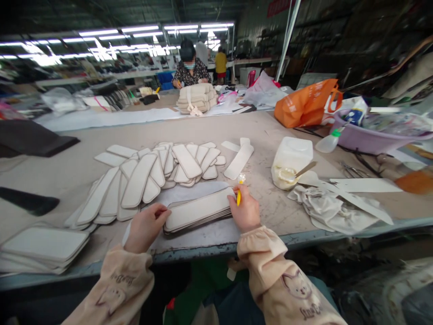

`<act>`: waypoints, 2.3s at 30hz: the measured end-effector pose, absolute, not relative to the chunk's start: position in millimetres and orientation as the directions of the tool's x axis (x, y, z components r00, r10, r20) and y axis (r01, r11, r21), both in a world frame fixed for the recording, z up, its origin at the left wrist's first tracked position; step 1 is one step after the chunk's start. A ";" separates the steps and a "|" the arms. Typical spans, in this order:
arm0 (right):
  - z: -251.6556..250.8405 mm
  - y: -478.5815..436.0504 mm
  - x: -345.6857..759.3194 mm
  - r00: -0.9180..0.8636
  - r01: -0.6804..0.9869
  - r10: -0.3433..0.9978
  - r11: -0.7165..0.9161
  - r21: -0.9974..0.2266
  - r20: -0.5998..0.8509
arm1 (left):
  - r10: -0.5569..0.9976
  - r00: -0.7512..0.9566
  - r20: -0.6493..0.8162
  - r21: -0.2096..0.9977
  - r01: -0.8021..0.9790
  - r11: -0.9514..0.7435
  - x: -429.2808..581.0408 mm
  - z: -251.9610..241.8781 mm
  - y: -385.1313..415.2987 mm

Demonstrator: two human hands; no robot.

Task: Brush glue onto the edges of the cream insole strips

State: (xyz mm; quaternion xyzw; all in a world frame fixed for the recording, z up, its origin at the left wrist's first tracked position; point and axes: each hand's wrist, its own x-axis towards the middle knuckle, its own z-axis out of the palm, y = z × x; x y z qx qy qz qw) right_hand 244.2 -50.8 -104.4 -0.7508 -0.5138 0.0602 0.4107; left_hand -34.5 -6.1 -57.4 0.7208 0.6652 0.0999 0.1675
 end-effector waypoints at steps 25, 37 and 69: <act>-111.5 -50.6 246.8 0.490 0.736 0.804 -0.174 -0.654 0.337 | 0.985 0.127 -0.121 0.587 0.809 -0.032 -44.9 -67.2 -3.1; -108.1 -50.1 243.7 0.469 0.718 0.825 -0.148 -0.680 0.315 | 0.982 0.132 -0.137 0.515 0.856 -0.044 -43.9 -62.1 -0.8; -104.0 -65.0 246.8 0.144 0.899 0.854 0.098 -0.426 0.501 | 0.990 0.126 -0.069 0.465 0.882 -0.080 -41.7 -58.4 -1.7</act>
